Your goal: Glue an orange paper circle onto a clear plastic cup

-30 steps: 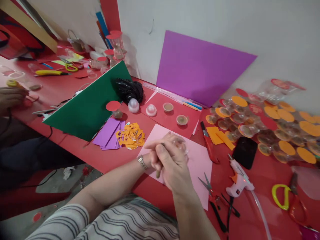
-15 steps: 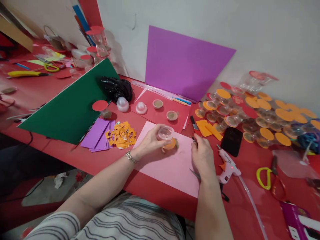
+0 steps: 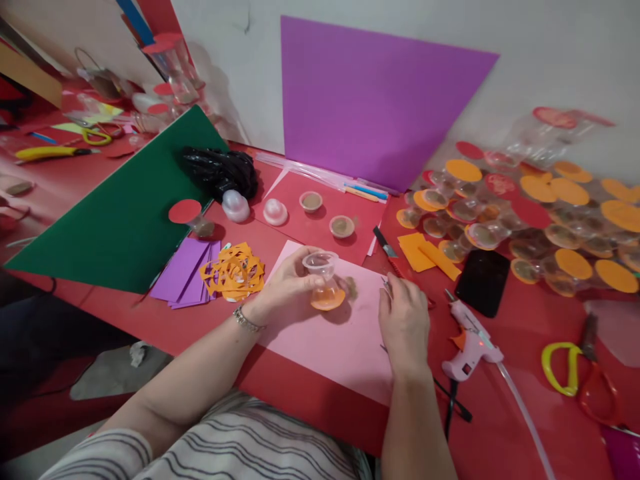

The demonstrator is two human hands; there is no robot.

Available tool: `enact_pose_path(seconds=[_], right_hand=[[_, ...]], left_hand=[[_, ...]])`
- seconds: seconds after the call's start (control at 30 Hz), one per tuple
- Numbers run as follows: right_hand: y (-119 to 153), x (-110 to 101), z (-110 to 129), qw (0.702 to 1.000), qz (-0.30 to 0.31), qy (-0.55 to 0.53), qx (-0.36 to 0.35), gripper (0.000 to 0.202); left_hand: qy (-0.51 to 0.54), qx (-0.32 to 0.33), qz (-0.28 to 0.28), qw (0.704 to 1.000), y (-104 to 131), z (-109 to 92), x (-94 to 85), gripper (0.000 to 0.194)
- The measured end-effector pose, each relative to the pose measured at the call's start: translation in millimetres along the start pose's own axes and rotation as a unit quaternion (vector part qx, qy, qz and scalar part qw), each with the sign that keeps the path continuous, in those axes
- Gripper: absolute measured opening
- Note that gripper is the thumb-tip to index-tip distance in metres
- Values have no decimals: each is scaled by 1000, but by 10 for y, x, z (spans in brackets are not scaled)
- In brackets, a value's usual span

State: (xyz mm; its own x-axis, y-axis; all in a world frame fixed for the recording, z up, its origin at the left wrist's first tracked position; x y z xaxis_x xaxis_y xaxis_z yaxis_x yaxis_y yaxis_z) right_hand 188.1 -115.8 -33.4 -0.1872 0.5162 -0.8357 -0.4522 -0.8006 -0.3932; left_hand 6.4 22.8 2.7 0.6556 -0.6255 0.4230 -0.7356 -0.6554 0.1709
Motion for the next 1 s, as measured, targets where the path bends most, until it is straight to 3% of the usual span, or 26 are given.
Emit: enact_pose_path(seconds=[0.07,0.13,0.27,0.33,0.47,0.67,0.9,1.0], right_hand=[[21,-68,79,997,-15,-78,-5,36],[58,-90,176,982,20,-187,7,37],[149,-12,390,910,144,-389,-2,67],[179,36,467,881,175,-439,9,71],[198,83,521,861,178,-473,65,54],[197,104,515,808,176,-547,133,65],[115,17,588,802,141,-569,115,65],[117,3,603,784,143,-591,129,62]], left_hand=[[-19,10,-1,1000,12,-14,6,52],[-29,19,0,999,32,-26,17,55],[-26,27,6,999,70,-38,45,61],[-33,25,8,999,78,-41,53,61],[-52,17,15,998,80,-52,51,61],[-69,31,34,997,76,-74,51,62],[-71,48,44,995,110,-67,42,60],[-72,58,35,995,124,-50,21,59]])
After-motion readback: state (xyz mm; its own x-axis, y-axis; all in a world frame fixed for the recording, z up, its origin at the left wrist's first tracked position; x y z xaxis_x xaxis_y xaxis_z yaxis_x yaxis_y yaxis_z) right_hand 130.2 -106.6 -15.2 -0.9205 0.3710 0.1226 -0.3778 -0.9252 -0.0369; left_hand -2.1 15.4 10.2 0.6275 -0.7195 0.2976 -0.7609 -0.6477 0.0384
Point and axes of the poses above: each hand's wrist, its own y-axis away from the middle knuckle, its own x-axis out of the palm, z = x × y, the point moved 1 cm from there along -y, towards the middle knuckle, and after that the axes turned 6 degrees about -x, right-handed, at the moved point
